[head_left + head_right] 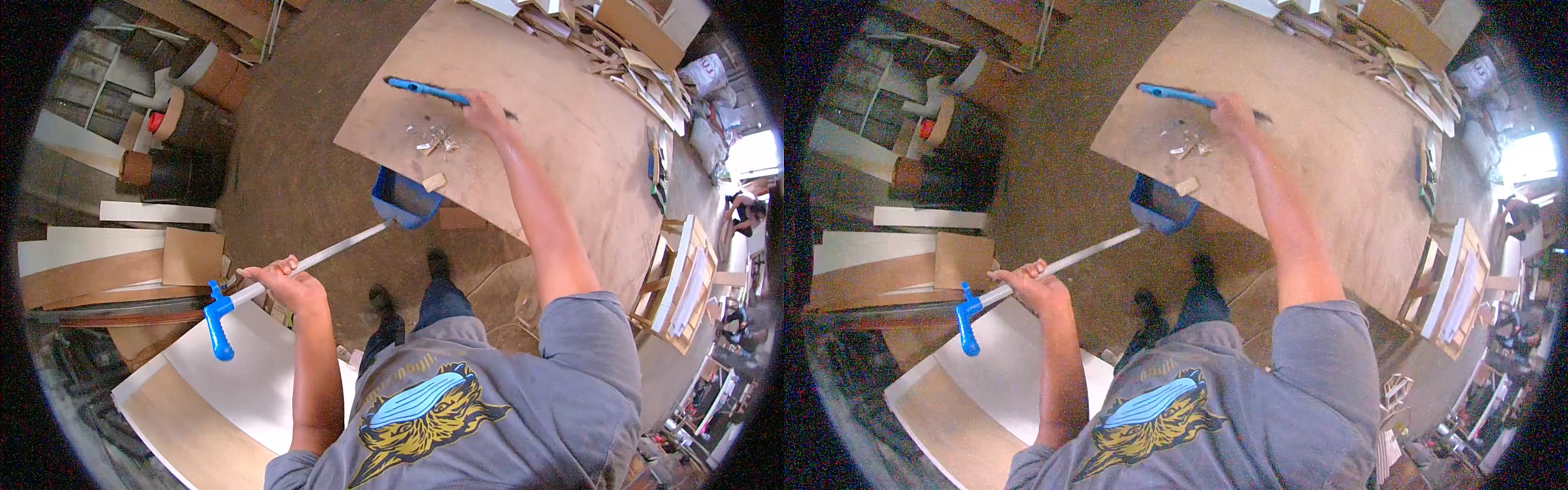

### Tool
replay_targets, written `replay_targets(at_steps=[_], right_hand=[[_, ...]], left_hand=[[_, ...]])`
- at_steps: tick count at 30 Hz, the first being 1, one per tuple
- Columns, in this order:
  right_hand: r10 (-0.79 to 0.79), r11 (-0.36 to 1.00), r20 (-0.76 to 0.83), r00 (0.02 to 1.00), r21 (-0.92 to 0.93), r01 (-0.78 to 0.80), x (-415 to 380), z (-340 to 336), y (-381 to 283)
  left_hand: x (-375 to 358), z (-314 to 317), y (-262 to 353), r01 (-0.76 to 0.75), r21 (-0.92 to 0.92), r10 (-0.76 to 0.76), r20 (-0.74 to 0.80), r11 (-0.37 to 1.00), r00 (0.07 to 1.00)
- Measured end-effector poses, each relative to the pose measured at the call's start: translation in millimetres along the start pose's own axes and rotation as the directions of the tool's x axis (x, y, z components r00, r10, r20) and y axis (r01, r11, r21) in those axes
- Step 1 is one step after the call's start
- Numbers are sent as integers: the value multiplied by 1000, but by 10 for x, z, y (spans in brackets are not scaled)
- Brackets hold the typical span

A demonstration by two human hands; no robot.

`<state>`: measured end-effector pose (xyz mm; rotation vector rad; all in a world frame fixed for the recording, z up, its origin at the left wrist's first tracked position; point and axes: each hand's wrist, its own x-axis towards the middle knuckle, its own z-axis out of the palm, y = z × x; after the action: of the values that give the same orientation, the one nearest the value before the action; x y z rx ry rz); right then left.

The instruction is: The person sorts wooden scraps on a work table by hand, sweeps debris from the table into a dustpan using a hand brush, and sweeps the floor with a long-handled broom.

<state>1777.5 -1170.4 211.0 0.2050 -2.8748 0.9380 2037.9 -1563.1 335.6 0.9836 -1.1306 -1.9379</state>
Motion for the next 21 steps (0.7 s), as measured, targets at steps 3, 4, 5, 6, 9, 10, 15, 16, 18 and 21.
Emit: replay_targets(at_steps=[3,4,5,6,9,10,15,16,18,21], right_hand=[[-61,997,-21,998,-49,60,480,203,2],[-49,993,41,998,-106,53,641,344,28],[-34,986,103,994,-161,50,783,512,58],[-16,975,163,986,-217,51,873,613,5],[-124,991,240,963,-17,132,939,913,-195],[-143,988,307,941,-4,151,942,961,-300],[-248,968,500,830,91,235,798,1044,-349],[-244,968,548,800,86,236,727,959,-352],[-263,964,610,747,138,226,582,892,-153],[-319,947,566,760,155,282,277,621,-34]], left_hand=[[-77,106,-3,-15,11,16,-75,1000,997],[-35,87,-29,-22,-14,21,-81,1000,996],[13,37,-95,-31,-39,28,-87,999,996],[47,13,-138,-39,-51,34,-98,998,995],[85,-26,-246,-55,-60,46,-139,997,989],[62,-14,-258,-50,-60,41,-138,997,990],[-47,180,-151,-92,-32,89,-78,995,993],[-69,197,-148,-68,-48,64,-85,997,994],[-95,214,-137,-18,-82,10,-93,996,996],[-107,197,-104,-3,-71,-5,-119,997,993]])
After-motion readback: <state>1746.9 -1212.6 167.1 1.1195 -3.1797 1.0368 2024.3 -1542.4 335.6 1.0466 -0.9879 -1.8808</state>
